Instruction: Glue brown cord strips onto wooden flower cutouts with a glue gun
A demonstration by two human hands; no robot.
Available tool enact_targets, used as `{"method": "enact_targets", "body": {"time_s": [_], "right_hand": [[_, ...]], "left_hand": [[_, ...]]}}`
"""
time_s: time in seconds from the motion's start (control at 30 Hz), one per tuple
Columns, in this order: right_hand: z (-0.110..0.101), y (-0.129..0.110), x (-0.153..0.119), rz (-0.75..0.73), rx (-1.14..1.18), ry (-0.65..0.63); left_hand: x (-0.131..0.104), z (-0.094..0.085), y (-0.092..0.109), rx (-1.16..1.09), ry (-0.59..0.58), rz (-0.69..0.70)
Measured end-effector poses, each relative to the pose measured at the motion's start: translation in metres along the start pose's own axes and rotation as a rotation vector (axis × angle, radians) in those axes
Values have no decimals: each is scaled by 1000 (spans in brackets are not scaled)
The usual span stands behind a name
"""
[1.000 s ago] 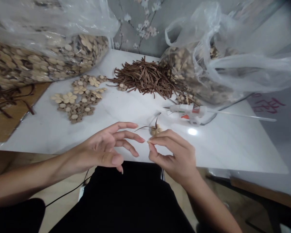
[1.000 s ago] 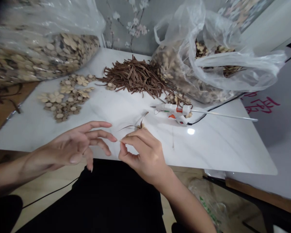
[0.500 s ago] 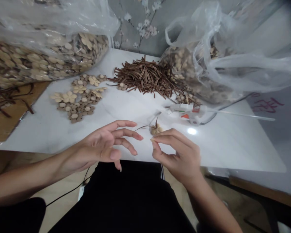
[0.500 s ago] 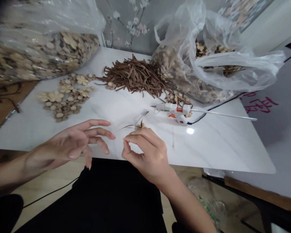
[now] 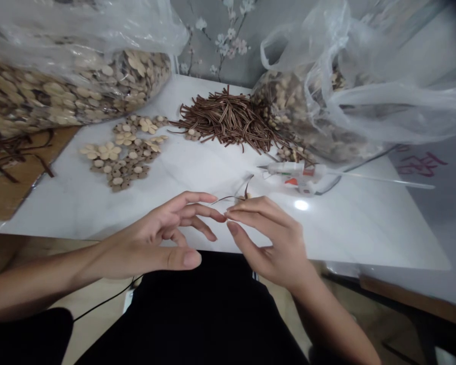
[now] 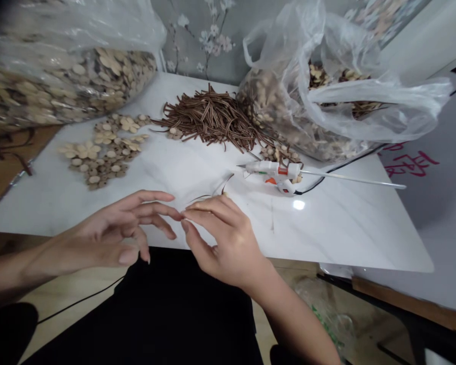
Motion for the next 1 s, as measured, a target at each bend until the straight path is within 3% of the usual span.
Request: {"method": "enact_targets", "body": {"time_s": [0.27, 0.47, 0.8, 1.0], "right_hand": [[5, 2, -1, -77, -149, -118], [14, 3, 1, -119, -179, -242], [4, 9, -1, -52, -78, -90], [2, 3, 0, -30, -11, -107]], "left_hand": [[0, 1, -4, 210, -33, 45], [0, 3, -10, 219, -73, -16], [0, 2, -11, 148, -66, -53], [0, 2, -12, 127, -54, -83]]}}
Point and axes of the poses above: each hand's wrist, its own x-axis towards the middle knuckle, its own z-axis out of the palm, y = z × x, the point moved 9 cm from there along x, towards the middle knuckle, and after that the axes turned 1 degree about x, right-handed, at the moved point
